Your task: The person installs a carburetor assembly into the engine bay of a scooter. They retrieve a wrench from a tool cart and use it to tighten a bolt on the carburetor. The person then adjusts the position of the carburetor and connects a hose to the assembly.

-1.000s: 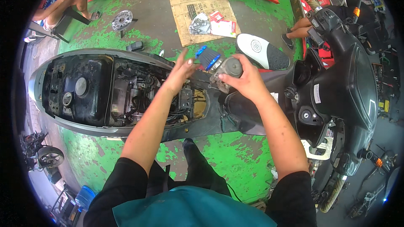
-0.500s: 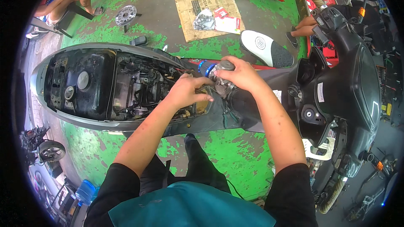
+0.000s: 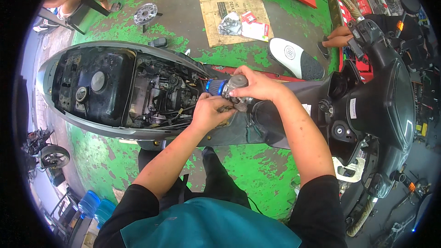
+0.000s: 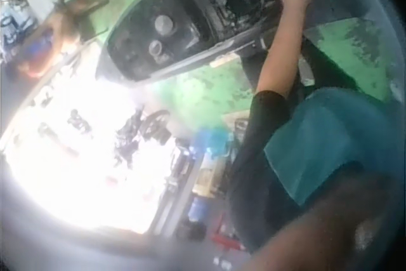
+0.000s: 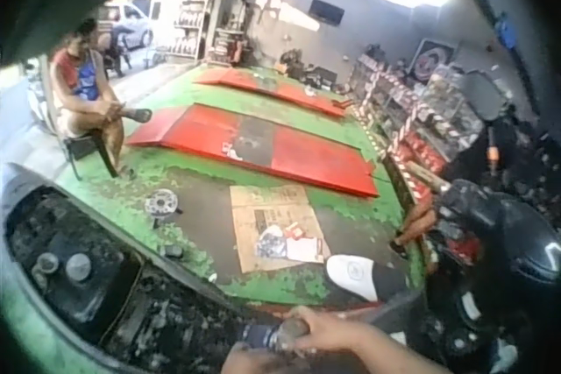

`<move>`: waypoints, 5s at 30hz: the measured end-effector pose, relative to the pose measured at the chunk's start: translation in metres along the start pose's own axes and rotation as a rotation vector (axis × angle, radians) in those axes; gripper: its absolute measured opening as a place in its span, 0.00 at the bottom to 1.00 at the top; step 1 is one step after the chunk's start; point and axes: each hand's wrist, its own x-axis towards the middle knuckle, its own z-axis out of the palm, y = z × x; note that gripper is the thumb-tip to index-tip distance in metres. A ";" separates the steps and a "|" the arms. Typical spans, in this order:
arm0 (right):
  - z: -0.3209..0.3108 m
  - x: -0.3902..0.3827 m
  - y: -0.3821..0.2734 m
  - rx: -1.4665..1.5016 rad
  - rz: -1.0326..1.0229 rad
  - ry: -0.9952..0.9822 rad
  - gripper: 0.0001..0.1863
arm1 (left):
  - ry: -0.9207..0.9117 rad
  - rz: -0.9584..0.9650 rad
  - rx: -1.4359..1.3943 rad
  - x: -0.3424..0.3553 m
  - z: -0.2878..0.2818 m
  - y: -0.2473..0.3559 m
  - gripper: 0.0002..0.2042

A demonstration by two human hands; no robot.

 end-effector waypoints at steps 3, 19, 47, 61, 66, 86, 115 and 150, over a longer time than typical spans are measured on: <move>0.005 -0.003 -0.008 0.031 -0.005 0.010 0.40 | -0.028 0.029 0.062 -0.001 -0.001 -0.004 0.10; 0.028 -0.018 0.001 0.227 -0.058 0.154 0.39 | -0.199 0.041 0.149 -0.001 -0.009 -0.010 0.11; 0.024 -0.009 -0.037 -0.397 -0.139 0.129 0.40 | -0.550 0.098 0.211 0.009 -0.064 -0.032 0.12; 0.031 0.008 -0.056 -0.508 -0.267 0.134 0.33 | -0.426 0.223 0.336 0.007 -0.075 -0.024 0.06; 0.023 0.025 -0.074 -0.563 -0.196 -0.022 0.34 | -0.427 0.375 0.335 0.012 -0.086 -0.028 0.06; 0.024 0.064 -0.071 -0.456 -0.288 -0.279 0.36 | -0.431 0.442 0.237 0.010 -0.109 -0.046 0.05; 0.039 0.053 -0.060 -0.210 -0.272 -0.206 0.39 | -0.261 0.404 0.446 -0.006 -0.100 -0.031 0.05; 0.080 0.036 -0.064 -0.141 -0.305 0.314 0.34 | 0.142 -0.715 -0.473 -0.037 -0.080 -0.032 0.11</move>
